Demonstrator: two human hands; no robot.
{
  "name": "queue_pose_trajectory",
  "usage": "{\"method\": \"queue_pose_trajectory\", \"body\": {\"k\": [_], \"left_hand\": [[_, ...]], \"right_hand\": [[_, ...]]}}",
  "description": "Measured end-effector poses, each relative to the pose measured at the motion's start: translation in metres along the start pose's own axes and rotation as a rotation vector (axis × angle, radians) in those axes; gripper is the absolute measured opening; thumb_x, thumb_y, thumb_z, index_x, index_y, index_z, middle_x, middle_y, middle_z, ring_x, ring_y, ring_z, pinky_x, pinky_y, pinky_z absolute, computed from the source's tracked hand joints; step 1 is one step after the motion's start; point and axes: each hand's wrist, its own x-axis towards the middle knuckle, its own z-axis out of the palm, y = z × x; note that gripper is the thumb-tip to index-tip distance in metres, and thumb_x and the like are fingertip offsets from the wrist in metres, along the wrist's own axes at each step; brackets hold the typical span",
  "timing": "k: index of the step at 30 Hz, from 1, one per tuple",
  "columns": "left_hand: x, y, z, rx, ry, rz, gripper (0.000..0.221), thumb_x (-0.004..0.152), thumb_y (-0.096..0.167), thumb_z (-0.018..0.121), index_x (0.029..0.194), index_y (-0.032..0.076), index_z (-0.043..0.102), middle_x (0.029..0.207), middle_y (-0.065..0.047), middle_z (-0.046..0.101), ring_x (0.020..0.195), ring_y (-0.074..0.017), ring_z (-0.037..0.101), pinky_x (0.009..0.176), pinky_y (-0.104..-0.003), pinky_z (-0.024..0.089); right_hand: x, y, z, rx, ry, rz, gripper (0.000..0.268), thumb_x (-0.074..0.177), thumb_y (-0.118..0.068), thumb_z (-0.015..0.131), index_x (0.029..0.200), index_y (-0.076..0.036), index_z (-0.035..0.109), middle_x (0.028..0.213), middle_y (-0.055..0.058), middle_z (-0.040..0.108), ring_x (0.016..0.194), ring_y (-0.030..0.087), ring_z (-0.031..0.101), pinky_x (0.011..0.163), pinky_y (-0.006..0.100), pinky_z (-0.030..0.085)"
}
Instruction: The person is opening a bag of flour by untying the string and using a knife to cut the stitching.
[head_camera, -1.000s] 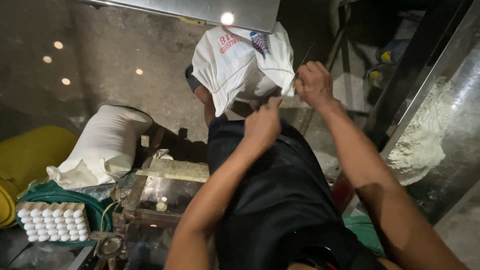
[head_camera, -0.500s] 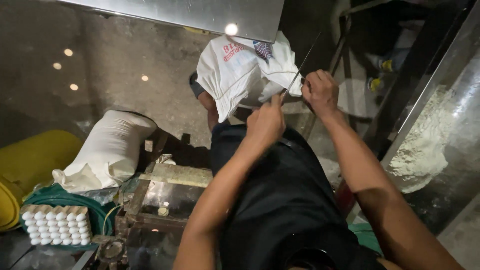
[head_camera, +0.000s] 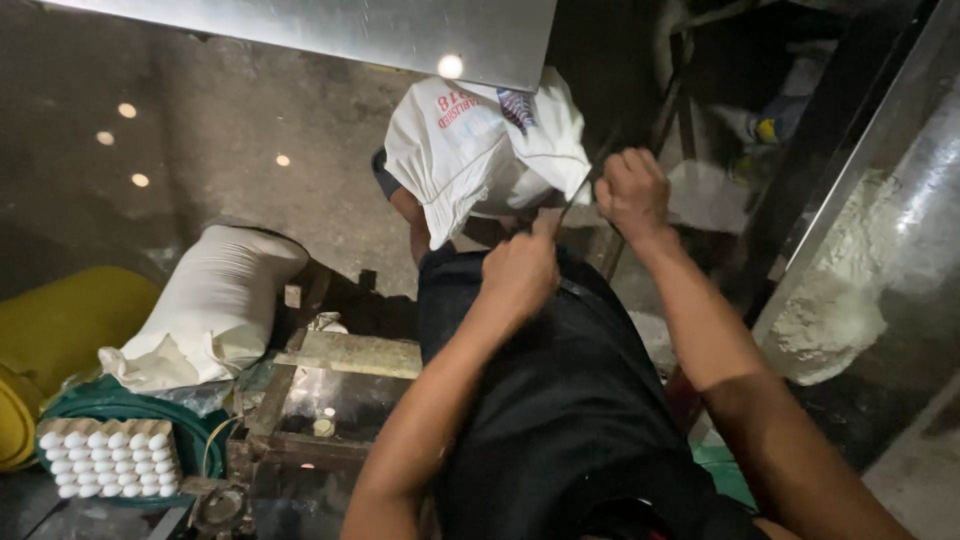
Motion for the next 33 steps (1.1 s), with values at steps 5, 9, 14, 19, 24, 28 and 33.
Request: {"method": "queue_pose_trajectory", "body": {"k": [5,9,14,19,24,28,33], "left_hand": [[-0.044,0.020,-0.046,-0.016,-0.028,-0.025,0.032,0.099,0.023,0.054,0.129,0.013,0.053,0.093,-0.024,0.071,0.081,-0.0499,0.068,0.071,-0.061,0.053],[-0.037,0.021,-0.056,-0.062,0.115,0.015,0.034,0.100,0.025,0.052,0.132,0.012,0.051,0.096,-0.024,0.071,0.078,-0.0510,0.067,0.068,-0.062,0.052],[0.007,0.005,-0.025,-0.005,0.086,0.007,0.034,0.100,0.025,0.053,0.129,0.009,0.051,0.095,-0.025,0.072,0.079,-0.0503,0.069,0.071,-0.061,0.053],[0.051,-0.002,0.020,0.040,0.012,0.026,0.029,0.095,0.022,0.056,0.118,0.004,0.055,0.094,-0.027,0.073,0.085,-0.0481,0.071,0.075,-0.058,0.056],[0.064,-0.002,0.038,0.073,0.022,0.017,0.021,0.097,0.020,0.054,0.105,0.002,0.062,0.093,-0.028,0.073,0.086,-0.0462,0.072,0.076,-0.056,0.057],[0.010,-0.006,0.023,0.072,0.005,0.066,0.019,0.093,0.014,0.052,0.105,0.005,0.065,0.093,-0.023,0.075,0.084,-0.0443,0.073,0.074,-0.056,0.057],[-0.071,0.023,-0.049,0.011,-0.057,-0.015,0.033,0.098,0.021,0.057,0.130,0.016,0.059,0.090,-0.020,0.071,0.070,-0.0463,0.068,0.061,-0.058,0.052]], "right_hand": [[-0.014,-0.004,-0.006,0.039,0.034,0.084,0.010,0.082,-0.005,0.070,0.088,-0.005,0.061,0.091,0.013,0.057,0.088,0.036,0.060,0.074,0.047,0.049],[-0.014,-0.003,0.004,0.078,0.087,0.074,0.009,0.082,-0.006,0.070,0.088,-0.006,0.063,0.088,0.012,0.058,0.085,0.034,0.062,0.076,0.044,0.052],[-0.019,-0.001,0.011,0.067,0.092,0.076,0.014,0.081,-0.004,0.073,0.089,-0.007,0.063,0.088,0.011,0.059,0.085,0.033,0.062,0.074,0.044,0.052],[-0.010,-0.011,-0.005,0.083,0.085,0.110,0.017,0.078,-0.002,0.075,0.087,-0.008,0.062,0.088,0.010,0.059,0.085,0.034,0.062,0.072,0.045,0.050],[-0.012,0.000,0.004,0.082,0.053,0.086,0.018,0.078,-0.001,0.074,0.086,-0.007,0.059,0.087,0.011,0.057,0.086,0.034,0.060,0.069,0.046,0.049],[-0.026,0.027,0.006,0.013,0.071,0.063,0.018,0.077,-0.002,0.072,0.084,-0.006,0.056,0.086,0.013,0.055,0.085,0.036,0.059,0.069,0.048,0.048],[-0.030,0.034,-0.064,-0.060,0.198,0.256,0.006,0.092,-0.006,0.064,0.091,-0.003,0.059,0.087,0.016,0.056,0.085,0.041,0.057,0.074,0.055,0.047]]}}
